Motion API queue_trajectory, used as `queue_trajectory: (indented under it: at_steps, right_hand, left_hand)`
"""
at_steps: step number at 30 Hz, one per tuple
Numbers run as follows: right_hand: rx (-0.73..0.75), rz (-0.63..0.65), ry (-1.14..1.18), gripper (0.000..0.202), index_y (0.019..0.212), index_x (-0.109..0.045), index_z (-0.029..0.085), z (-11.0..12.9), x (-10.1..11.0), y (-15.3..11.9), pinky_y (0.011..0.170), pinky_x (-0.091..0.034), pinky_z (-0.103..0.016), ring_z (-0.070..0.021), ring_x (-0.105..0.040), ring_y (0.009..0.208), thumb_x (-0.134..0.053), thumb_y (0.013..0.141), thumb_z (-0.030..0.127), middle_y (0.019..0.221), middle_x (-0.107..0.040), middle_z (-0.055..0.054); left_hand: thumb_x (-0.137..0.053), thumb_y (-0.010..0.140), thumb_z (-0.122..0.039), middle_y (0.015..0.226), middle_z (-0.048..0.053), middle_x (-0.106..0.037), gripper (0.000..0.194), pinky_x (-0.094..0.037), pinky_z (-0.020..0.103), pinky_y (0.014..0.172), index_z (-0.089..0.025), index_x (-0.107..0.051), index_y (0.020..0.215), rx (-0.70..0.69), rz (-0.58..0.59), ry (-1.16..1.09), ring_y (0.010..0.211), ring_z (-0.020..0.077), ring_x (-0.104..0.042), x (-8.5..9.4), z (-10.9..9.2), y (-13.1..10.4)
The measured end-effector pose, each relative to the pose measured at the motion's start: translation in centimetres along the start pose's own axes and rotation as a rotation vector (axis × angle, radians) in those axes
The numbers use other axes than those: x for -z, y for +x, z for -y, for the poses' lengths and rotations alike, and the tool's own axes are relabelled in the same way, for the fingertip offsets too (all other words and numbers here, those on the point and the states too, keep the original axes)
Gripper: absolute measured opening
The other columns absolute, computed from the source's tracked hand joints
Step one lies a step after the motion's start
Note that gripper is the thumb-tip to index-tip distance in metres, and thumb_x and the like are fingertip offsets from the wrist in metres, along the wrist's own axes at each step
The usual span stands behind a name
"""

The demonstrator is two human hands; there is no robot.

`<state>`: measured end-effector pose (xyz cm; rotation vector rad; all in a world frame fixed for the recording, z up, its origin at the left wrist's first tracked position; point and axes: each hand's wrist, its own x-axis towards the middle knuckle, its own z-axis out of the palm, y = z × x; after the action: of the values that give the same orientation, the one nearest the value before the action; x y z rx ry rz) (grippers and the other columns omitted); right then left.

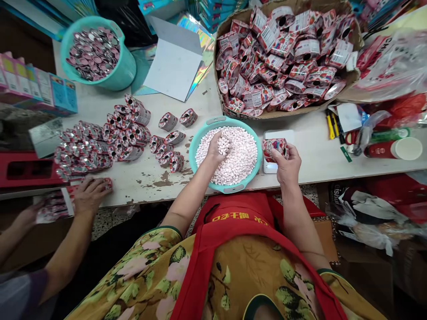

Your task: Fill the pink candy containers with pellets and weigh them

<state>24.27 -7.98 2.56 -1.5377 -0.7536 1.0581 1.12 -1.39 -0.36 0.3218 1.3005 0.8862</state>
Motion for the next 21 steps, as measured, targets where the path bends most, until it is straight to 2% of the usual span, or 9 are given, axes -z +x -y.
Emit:
queue_trajectory:
  at_steps: [2,4,8,11,15,21]
  right_hand:
    - [0.038,0.109,-0.062,0.054,0.113,-0.064,0.023,0.2,-1.3,-0.6,0.095,-0.057,-0.039,-0.0203,-0.069,0.098,-0.083,0.066,0.042,0.108,-0.071,-0.003]
    - [0.085,0.205,-0.201,0.057,0.116,-0.064,0.023,0.6,-2.7,-1.2,0.096,-0.055,-0.038,-0.0214,-0.068,0.101,-0.084,0.065,0.041,0.113,-0.071,-0.004]
    - [0.171,0.348,-0.568,0.042,0.107,-0.064,0.023,1.5,-5.5,-2.2,0.086,-0.054,-0.038,-0.0235,-0.068,0.091,-0.080,0.069,0.031,0.101,-0.072,-0.004]
    - [0.268,0.486,-0.696,0.032,0.101,-0.066,0.024,1.8,-7.4,-2.6,0.085,-0.053,-0.038,-0.0256,-0.067,0.096,-0.077,0.071,0.024,0.102,-0.072,-0.003]
    - [0.326,0.475,-0.714,0.030,0.100,-0.069,0.024,1.4,-8.9,-2.7,0.086,-0.053,-0.040,-0.0279,-0.065,0.100,-0.078,0.072,0.027,0.105,-0.070,-0.005]
    - [0.329,0.466,-0.652,0.037,0.111,-0.068,0.024,0.7,-9.6,-3.1,0.095,-0.053,-0.040,-0.0274,-0.064,0.111,-0.069,0.075,0.019,0.116,-0.069,-0.006]
  left_hand:
    - [-0.060,0.087,-0.059,0.064,-0.001,-0.057,0.041,-0.033,0.018,0.041,-0.019,-0.053,0.080,0.042,0.033,-0.144,0.047,0.0063,-0.049,-0.3,-0.9,-0.9]
    - [-0.061,0.086,-0.059,0.062,-0.002,-0.053,0.042,-0.029,0.019,0.040,-0.020,-0.049,0.075,0.019,0.076,-0.204,0.045,0.0057,-0.046,-0.8,-1.9,-2.3]
    - [-0.052,0.090,-0.066,0.064,0.000,-0.053,0.048,-0.036,0.023,0.044,-0.020,-0.048,0.074,-0.180,0.087,-0.109,0.049,0.0089,-0.051,-2.4,-3.1,-5.2]
    - [-0.048,0.090,-0.067,0.067,0.001,-0.052,0.049,-0.046,0.025,0.053,-0.021,-0.046,0.075,-0.336,0.035,-0.120,0.058,0.0116,-0.058,-3.7,-3.0,-6.3]
    - [-0.054,0.088,-0.065,0.069,0.000,-0.053,0.048,-0.051,0.027,0.063,-0.020,-0.045,0.073,-0.469,-0.066,-0.149,0.065,0.0121,-0.062,-4.3,-2.3,-6.1]
    - [-0.058,0.091,-0.057,0.067,-0.002,-0.053,0.041,-0.047,0.024,0.062,-0.020,-0.051,0.076,-0.495,-0.136,-0.108,0.061,0.0097,-0.060,-3.8,-2.1,-4.8]
